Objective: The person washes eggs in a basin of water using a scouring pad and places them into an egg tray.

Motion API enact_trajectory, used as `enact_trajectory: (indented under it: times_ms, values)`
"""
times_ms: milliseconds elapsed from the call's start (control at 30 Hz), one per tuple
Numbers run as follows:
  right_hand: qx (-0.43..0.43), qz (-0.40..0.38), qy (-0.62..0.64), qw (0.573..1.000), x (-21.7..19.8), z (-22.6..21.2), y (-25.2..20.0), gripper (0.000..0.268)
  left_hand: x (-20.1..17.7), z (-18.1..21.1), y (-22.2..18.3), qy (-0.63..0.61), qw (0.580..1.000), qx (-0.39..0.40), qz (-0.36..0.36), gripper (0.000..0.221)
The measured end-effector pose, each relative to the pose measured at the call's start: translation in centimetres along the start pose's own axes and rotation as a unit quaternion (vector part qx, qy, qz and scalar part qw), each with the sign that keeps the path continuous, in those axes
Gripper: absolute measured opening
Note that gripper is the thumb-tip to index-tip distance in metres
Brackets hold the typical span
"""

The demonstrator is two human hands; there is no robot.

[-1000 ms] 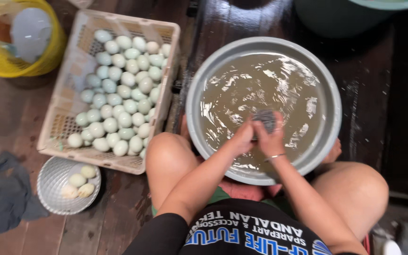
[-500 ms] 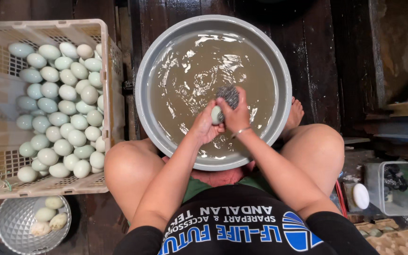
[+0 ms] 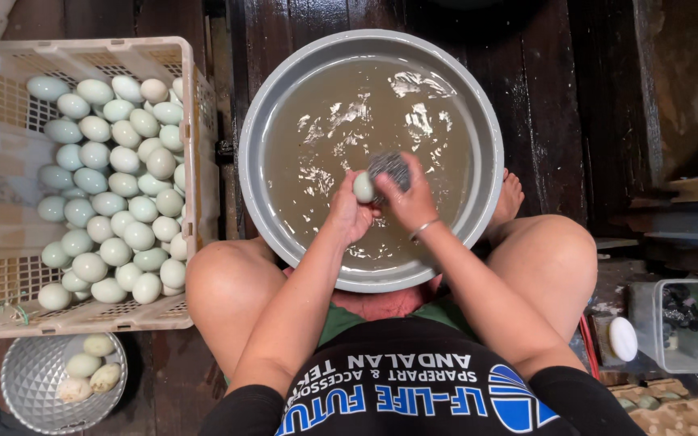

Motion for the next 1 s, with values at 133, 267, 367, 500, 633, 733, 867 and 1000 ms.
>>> enact_trajectory:
  times_ms: [133, 267, 367, 500, 633, 733, 867, 1000]
  values:
    - [-0.185, 0.002, 0.029, 0.982, 2.1, -1.0, -2.0, 0.068, 2.1, -0.1, -2.9, 0.022, 1.0, -0.01, -0.011, 0.036]
    - [-0.016, 0.051, 0.198, 0.979, 1.4, 0.9, 1.5, 0.054, 2.0, -0.6, -2.2, 0.074, 0.996, -0.002, -0.055, 0.03]
    - [-0.075, 0.057, 0.064, 0.994, 1.2, -1.7, -1.5, 0.067, 1.9, -0.5, -2.8, 0.028, 0.999, 0.009, -0.037, 0.042]
    - [-0.136, 0.023, -0.001, 0.99, 1.8, -2.3, -2.1, 0.064, 0.8, -0.3, -2.9, 0.108, 0.994, 0.011, 0.012, 0.061]
    - [0.009, 0.048, 0.078, 0.996, 0.2, -2.3, -0.4, 0.066, 2.8, -0.4, -3.0, 0.111, 0.991, 0.041, -0.055, 0.054]
    - [-0.033, 0.019, 0.025, 0.999, 0.7, -3.5, -1.8, 0.069, 4.1, 0.5, -4.5, 0.093, 0.993, 0.053, -0.042, 0.059]
    - [-0.021, 0.039, 0.049, 0.998, 1.2, -2.1, -0.3, 0.063, 3.1, 0.6, -4.2, 0.147, 0.985, 0.033, -0.089, 0.066]
    - [0.032, 0.061, 0.048, 0.996, -0.2, 1.5, 3.1, 0.069, 2.8, -0.2, -3.5, 0.161, 0.983, 0.014, -0.089, 0.072]
Point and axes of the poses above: each hand's wrist, its own y-axis towards the middle knuckle, its own x-axis out of the palm, z = x × y, the point moved 2 cm from there along y, towards the middle knuckle, and after that the axes turned 4 degrees about -x, right-handed, at the moved point
